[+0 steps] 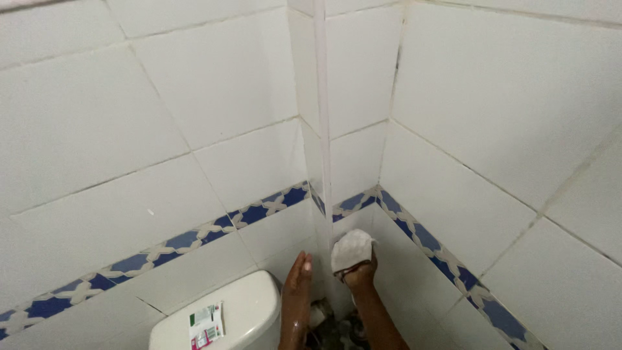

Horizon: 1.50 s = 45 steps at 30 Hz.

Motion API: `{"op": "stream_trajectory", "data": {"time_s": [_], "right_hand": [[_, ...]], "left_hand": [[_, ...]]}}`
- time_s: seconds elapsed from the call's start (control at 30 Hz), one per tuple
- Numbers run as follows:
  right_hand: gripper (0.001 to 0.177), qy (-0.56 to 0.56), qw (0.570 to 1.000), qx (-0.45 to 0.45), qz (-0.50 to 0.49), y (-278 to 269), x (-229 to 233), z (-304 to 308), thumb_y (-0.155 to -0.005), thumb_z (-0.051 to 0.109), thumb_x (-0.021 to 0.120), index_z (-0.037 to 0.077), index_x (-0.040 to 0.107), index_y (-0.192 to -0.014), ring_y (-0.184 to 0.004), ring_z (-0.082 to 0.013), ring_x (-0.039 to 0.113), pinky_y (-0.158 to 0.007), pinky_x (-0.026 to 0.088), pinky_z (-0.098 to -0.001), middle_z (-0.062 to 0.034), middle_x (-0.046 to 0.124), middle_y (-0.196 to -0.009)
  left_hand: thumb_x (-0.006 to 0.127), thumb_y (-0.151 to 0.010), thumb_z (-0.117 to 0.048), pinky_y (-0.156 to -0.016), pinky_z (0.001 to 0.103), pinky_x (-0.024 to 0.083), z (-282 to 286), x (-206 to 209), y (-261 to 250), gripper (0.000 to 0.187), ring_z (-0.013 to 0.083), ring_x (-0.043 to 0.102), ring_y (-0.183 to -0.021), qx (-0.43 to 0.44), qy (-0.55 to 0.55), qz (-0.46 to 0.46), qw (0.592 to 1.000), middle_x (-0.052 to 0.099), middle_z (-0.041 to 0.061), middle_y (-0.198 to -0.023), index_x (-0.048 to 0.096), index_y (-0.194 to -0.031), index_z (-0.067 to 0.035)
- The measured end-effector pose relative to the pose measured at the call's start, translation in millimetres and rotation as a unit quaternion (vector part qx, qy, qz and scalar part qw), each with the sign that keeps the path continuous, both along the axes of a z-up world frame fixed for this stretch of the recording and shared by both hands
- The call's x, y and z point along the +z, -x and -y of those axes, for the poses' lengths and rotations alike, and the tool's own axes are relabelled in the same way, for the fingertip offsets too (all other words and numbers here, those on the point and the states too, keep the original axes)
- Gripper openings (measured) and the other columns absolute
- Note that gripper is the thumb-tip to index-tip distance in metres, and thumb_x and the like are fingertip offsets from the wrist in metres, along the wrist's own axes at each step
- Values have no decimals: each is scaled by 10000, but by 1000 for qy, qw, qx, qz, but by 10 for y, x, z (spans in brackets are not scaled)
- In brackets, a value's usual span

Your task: The person cleans the tiled walls of a bathroom using a cloth and a sponge. They repeatedly wipe the white tiles and decorative border, dipping the cleaning materials into a bucket of water placed on the floor.

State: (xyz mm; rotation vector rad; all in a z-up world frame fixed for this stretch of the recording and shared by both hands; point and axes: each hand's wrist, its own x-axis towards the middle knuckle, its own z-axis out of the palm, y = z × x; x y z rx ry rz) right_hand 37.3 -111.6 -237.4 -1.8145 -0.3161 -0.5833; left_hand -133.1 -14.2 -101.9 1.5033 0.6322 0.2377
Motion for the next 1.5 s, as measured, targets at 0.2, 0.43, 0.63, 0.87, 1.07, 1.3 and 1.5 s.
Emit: {"op": "stream_trajectory", "data": {"time_s": [0.2,0.43,0.63,0.87,1.07,1.3,1.5], "right_hand": [[836,5,998,53,-31,433,592,842,-1021,653,213,60,261,-1608,-1580,-354,252,-1287,172,-536,-203,252,-1686],[865,-49,983,145,-99,869,1477,1555,-1001,664,217,35,280,-1591,-1563,-351,284,-1273,198,-525,-213,294,-1663],[890,-81,965,177,-174,1356,1749,2474,-984,673,221,13,297,-1576,-1549,-349,312,-1261,221,-517,-221,331,-1644],[921,-127,951,170,-226,1775,1897,3340,-963,684,225,-12,316,-1558,-1532,-347,344,-1247,247,-506,-231,373,-1621],[947,-111,934,200,-273,1631,2099,3522,-946,694,228,-34,333,-1543,-1517,-344,372,-1234,269,-497,-240,409,-1602],[979,-130,908,206,-341,1421,2031,3406,-925,705,232,-59,353,-1526,-1501,-342,404,-1220,295,-487,-249,452,-1579],[1006,-153,893,212,-366,1338,1942,3282,-908,715,236,-80,369,-1511,-1486,-340,432,-1208,318,-478,-258,488,-1560]], "left_hand": [[384,-977,-683,-1251,471,166,757,-572,-652,841,274,122,-1598,-109,-153,128,974,244,99,-1709,323,-1620,-144],[369,-1017,-662,-1269,507,143,1812,-753,-1012,835,317,98,-1614,-57,-161,186,968,173,131,-1730,240,-1639,-119],[356,-1052,-644,-1284,539,123,2351,-800,-778,835,353,77,-1628,-12,-160,238,958,112,158,-1748,169,-1655,-97],[340,-1092,-623,-1302,576,100,3641,-1031,-609,841,396,52,-1645,-5,-222,284,933,42,190,-1769,85,-1674,-72],[323,-1096,-607,-1307,595,81,3552,-635,-1275,835,410,54,-1649,78,-170,317,930,32,213,-1776,71,-1677,-62],[296,-1090,-588,-1286,614,61,3130,-221,-1695,795,404,33,-1642,82,-171,298,936,20,185,-1774,81,-1677,-97],[273,-1086,-573,-1269,630,43,3170,-160,-1675,763,399,16,-1635,68,-200,303,929,10,161,-1773,90,-1677,-127]]}}
